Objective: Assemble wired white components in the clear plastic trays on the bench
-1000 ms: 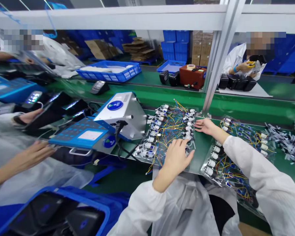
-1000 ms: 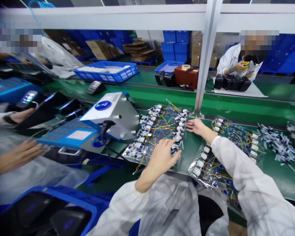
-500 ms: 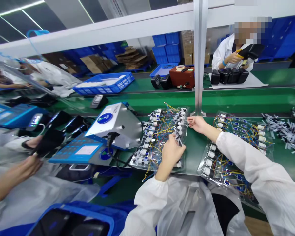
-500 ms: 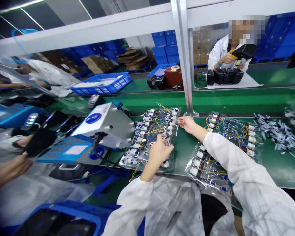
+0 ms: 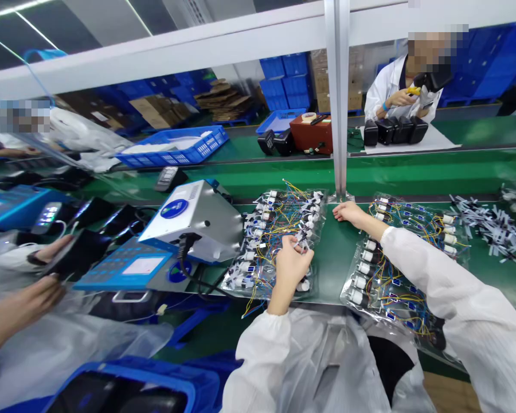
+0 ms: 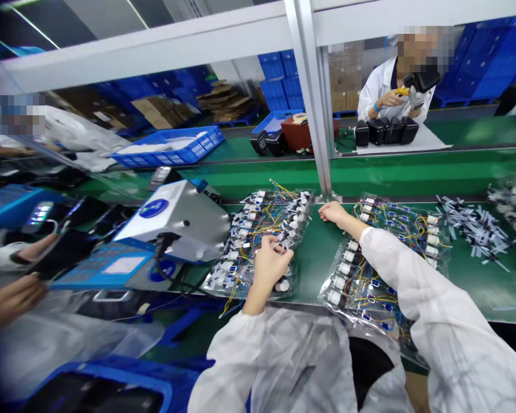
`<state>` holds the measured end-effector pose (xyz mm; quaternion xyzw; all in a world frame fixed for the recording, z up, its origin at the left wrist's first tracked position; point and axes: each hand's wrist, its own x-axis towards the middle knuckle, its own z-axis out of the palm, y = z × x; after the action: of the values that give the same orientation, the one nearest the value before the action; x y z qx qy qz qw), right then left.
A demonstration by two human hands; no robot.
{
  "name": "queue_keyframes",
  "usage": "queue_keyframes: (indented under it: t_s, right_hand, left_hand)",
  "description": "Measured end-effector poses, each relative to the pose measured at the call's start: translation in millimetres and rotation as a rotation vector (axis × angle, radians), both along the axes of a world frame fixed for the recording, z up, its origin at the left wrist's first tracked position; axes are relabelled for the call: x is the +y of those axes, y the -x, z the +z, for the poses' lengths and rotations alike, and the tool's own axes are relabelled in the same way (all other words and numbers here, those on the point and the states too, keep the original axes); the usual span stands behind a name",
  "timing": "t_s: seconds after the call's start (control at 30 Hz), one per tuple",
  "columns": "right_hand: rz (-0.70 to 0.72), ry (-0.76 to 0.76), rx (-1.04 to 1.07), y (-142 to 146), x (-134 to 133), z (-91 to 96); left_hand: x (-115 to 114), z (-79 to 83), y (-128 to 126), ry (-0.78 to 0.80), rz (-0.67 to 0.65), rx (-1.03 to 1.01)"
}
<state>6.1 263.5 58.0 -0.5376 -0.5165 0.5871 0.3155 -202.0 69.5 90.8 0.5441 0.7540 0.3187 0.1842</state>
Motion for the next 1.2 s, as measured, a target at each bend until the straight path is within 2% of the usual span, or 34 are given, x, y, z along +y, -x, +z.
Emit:
queue_keyframes:
  t_s: [0.2, 0.37, 0.5, 0.63, 0.73, 0.83, 0.9, 0.97, 1.03, 1.07, 1.13, 1.17, 1.2]
  right_hand:
    - [0.094, -0.249, -0.298, 18, 0, -7.5]
    - [0.15, -0.384, -0.449, 31, -3, -11.0]
    - [0.285, -0.414, -0.606, 13, 4, -1.7]
    - [0.418, -0.409, -0.853, -15, 11, 13.3]
    - [0.491, -0.424, -0.99, -25, 9, 18.7]
    - [0.552, -0.429, -1.072, -28, 6, 19.7]
    - [0.576, -0.427, -1.098, -28, 7, 20.8]
    - [0.595, -0.406, -1.106, -28, 9, 23.4]
    - [0.62, -0.363, -1.098, -28, 10, 27.4]
    - [0.633, -0.341, -1.09, -28, 11, 29.7]
    - [0.655, -0.308, -1.069, -28, 12, 34.1]
    - [0.663, -0.298, -1.057, -27, 12, 35.8]
    - [0.671, -0.29, -1.044, -27, 12, 37.1]
  left_hand:
    - [-1, -0.7, -1, 0.011, 0.004, 0.004]
    - [-1, 1.3, 1, 0.024, -0.017, -0.007]
    - [-3, 3.2, -6, 0.094, -0.044, 0.058]
    - [-3, 2.5, -20, 0.183, -0.167, 0.222]
    - [-8, 8.7, -26, 0.181, -0.247, 0.3]
    - [-24, 26.9, -25, 0.061, -0.328, 0.325]
    - [-43, 40.2, -22, -0.112, -0.359, 0.295]
    - [-68, 45.1, -20, -0.293, -0.386, 0.193]
    - [-99, 34.2, -20, -0.392, -0.485, 0.054]
    - [-116, 22.0, -21, -0.401, -0.612, 0.004]
    - [-148, -13.1, -22, -0.372, -0.839, -0.085]
    - [-163, -33.8, -23, -0.302, -0.877, -0.077]
    - [-176, -54.8, -23, -0.208, -0.848, -0.03]
